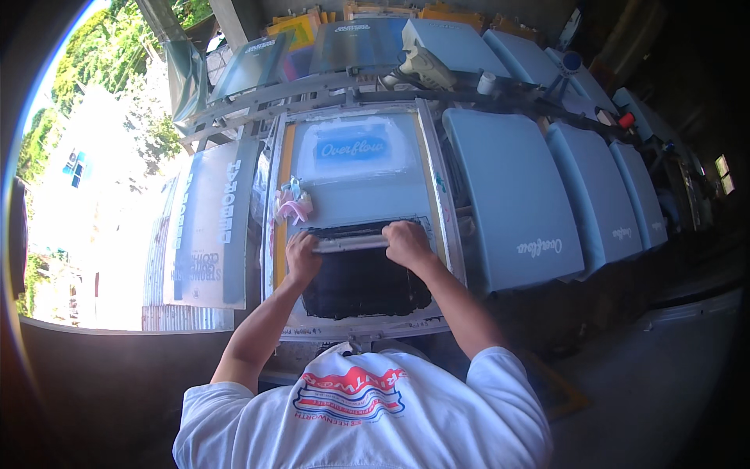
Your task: The person uses a squeegee to pull black ink across a screen-printing frame, repeatedly applying ink to a surface below. The person moves the frame between stations and continues the same squeegee motion throughout the clip.
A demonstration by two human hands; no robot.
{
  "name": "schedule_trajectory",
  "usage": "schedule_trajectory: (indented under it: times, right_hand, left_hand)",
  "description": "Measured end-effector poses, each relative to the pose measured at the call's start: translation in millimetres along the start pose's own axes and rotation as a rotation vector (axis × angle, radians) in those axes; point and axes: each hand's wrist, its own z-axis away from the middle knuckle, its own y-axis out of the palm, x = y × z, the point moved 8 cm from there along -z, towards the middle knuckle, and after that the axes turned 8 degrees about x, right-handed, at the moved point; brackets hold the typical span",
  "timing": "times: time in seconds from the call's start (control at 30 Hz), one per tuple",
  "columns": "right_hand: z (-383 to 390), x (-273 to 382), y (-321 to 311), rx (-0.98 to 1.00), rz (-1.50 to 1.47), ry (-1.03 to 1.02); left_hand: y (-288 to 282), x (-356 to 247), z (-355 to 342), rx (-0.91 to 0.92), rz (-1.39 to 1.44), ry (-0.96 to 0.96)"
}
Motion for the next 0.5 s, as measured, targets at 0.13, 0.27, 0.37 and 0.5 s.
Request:
schedule_trajectory:
  times: [0.13, 0.27, 0.37, 0.5]
  right_hand:
    - [-5, -12, 14, -0.024, -0.015, 0.040]
    - [71, 24, 30, -0.030, 0.011, -0.010]
    - [116, 45, 38, 0.133, -0.039, 0.028]
    - [113, 56, 12, 0.102, -0.061, -0.036]
  left_hand:
    - [12, 8, -3, -0.028, 0.000, 0.041]
    - [-6, -26, 68, 0.049, 0.039, 0.025]
    - [-26, -55, 106, 0.121, 0.110, 0.037]
    - [-43, -63, 94, 0.163, 0.148, 0.041]
